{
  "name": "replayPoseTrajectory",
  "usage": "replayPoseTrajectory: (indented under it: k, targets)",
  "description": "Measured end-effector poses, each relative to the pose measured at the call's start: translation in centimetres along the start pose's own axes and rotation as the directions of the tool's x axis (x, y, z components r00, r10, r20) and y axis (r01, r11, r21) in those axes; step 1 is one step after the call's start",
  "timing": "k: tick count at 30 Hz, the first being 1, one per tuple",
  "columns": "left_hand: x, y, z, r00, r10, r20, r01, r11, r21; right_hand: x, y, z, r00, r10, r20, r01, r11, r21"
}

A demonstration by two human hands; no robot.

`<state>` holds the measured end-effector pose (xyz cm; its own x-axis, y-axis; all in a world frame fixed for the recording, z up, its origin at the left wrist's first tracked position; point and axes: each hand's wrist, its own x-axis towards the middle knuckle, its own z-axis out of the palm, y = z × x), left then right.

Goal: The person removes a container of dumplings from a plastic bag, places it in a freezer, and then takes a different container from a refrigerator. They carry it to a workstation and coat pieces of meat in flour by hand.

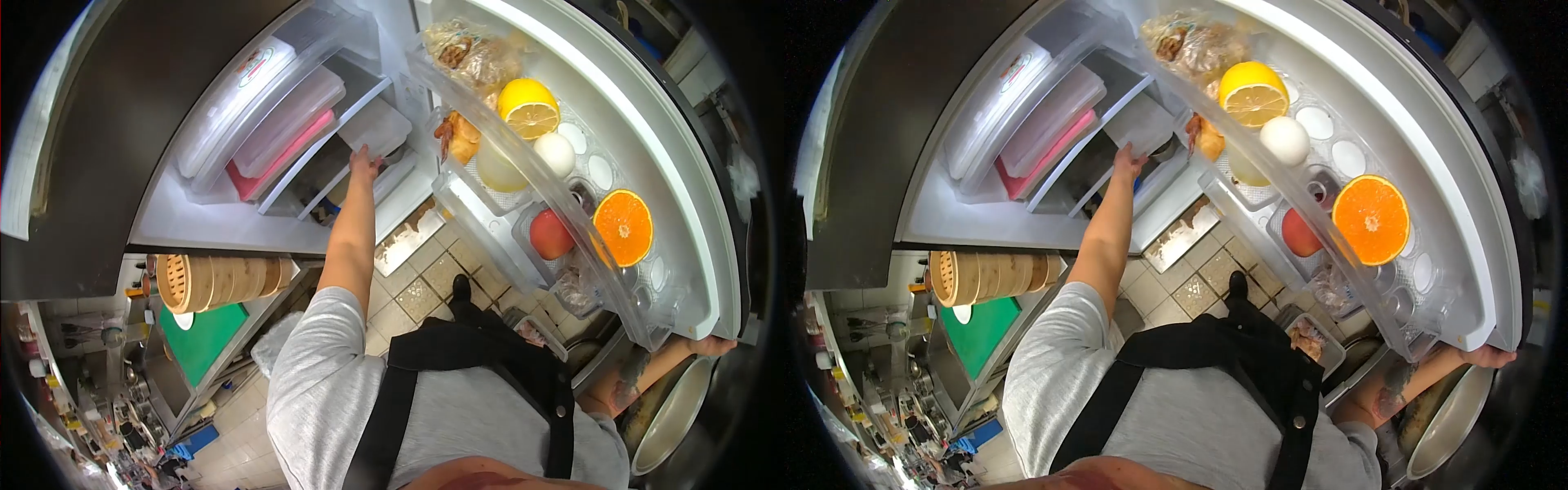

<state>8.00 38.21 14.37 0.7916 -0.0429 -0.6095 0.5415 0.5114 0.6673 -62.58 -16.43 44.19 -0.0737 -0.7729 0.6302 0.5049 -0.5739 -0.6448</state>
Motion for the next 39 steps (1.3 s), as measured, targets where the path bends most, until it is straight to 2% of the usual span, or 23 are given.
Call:
replayPoseTrajectory:
  k: [1,4,7,9,11,12,13,15,16,18,19,21,22,23,25,26,28,31,32,33,36,38,39]
  targets:
    - [0.9,-0.2,0.3,0.998,-0.024,-0.051,0.022,1.000,-0.021,-0.1,-0.2,-0.2,1.000,-0.002,-0.004,0.002,1.000,-0.014]
    - [1.8,-1.1,0.1,0.979,0.189,0.070,-0.185,0.981,-0.067,-0.6,-0.7,-0.6,1.000,-0.011,-0.008,0.011,0.998,-0.060]
    - [-5.2,-1.4,1.1,0.967,0.251,-0.039,-0.253,0.966,-0.050,-1.2,-1.1,0.3,1.000,-0.024,0.004,0.025,0.994,-0.105]
    - [-2.4,-4.9,-3.2,0.940,0.341,-0.037,-0.315,0.901,0.298,-1.9,-1.2,1.8,0.999,-0.039,0.019,0.041,0.990,-0.134]
    - [-9.0,-7.6,-6.0,0.914,0.375,0.151,-0.355,0.564,0.745,-3.0,-1.7,4.1,0.997,-0.066,0.046,0.073,0.982,-0.173]
    - [-8.7,-10.8,-9.9,0.925,0.292,0.244,-0.346,0.380,0.858,-3.9,-2.3,5.6,0.995,-0.084,0.062,0.095,0.976,-0.197]
    - [-10.4,-13.2,-12.7,0.958,0.120,0.260,-0.270,0.080,0.960,-4.4,-2.8,6.7,0.991,-0.100,0.083,0.117,0.967,-0.224]
    - [-10.9,-19.3,-21.5,0.864,-0.378,0.333,-0.473,-0.382,0.794,-6.4,-4.4,9.7,0.980,-0.144,0.139,0.179,0.942,-0.284]
    - [-16.2,-19.1,-23.5,0.738,-0.561,0.375,-0.604,-0.302,0.738,-7.3,-5.6,10.7,0.971,-0.165,0.176,0.215,0.922,-0.321]
    - [-21.9,-21.4,-28.1,0.706,-0.694,0.145,-0.558,-0.418,0.717,-9.6,-8.5,13.1,0.942,-0.195,0.274,0.287,0.892,-0.350]
    - [-24.1,-22.2,-30.6,0.682,-0.720,0.128,-0.582,-0.429,0.690,-11.0,-10.2,14.4,0.924,-0.207,0.320,0.309,0.899,-0.311]
    - [-28.3,-22.0,-33.7,0.752,-0.658,0.038,-0.433,-0.450,0.781,-14.6,-13.4,18.2,0.921,-0.208,0.328,0.230,0.973,-0.030]
    - [-30.0,-21.1,-34.5,0.762,-0.647,0.041,-0.400,-0.420,0.815,-16.7,-15.0,19.6,0.922,-0.214,0.322,0.235,0.972,-0.029]
    - [-31.5,-20.1,-34.7,0.759,-0.649,0.048,-0.403,-0.410,0.818,-19.2,-16.6,20.7,0.941,-0.126,0.313,0.121,0.992,0.036]
    - [-33.2,-18.9,-34.4,0.774,-0.624,0.104,-0.428,-0.395,0.813,-22.9,-19.2,22.6,0.897,-0.173,0.406,0.212,0.976,-0.053]
    - [-33.7,-18.6,-34.0,0.789,-0.594,0.153,-0.450,-0.391,0.803,-25.1,-19.1,21.0,0.871,-0.066,0.488,0.069,0.998,0.011]
    - [-34.5,-17.9,-32.6,0.780,-0.561,0.276,-0.520,-0.337,0.785,-30.2,-18.3,18.7,0.731,0.025,0.682,-0.127,0.987,0.100]
    - [-36.1,-16.9,-28.1,0.682,-0.611,0.401,-0.618,-0.189,0.763,-30.8,-21.8,21.5,0.303,-0.011,0.953,-0.159,0.985,0.062]
    - [-37.3,-16.3,-25.7,0.636,-0.667,0.388,-0.619,-0.141,0.772,-30.2,-23.4,22.8,0.226,0.105,0.969,-0.133,0.988,-0.076]
    - [-38.5,-16.4,-24.1,0.580,-0.725,0.372,-0.618,-0.095,0.780,-30.3,-23.8,22.9,0.225,0.148,0.963,-0.118,0.985,-0.123]
    - [-39.3,-17.1,-20.7,0.624,-0.551,0.554,-0.428,0.352,0.832,-29.6,-23.0,21.2,0.251,0.319,0.914,-0.059,0.947,-0.315]
    - [-38.6,-16.3,-18.1,0.821,-0.155,0.549,-0.470,0.363,0.805,-29.0,-21.6,19.0,0.271,0.412,0.870,-0.030,0.907,-0.420]
    - [-38.1,-15.6,-16.5,0.804,0.182,0.566,-0.594,0.218,0.774,-28.7,-20.8,17.7,0.281,0.455,0.845,-0.026,0.884,-0.467]
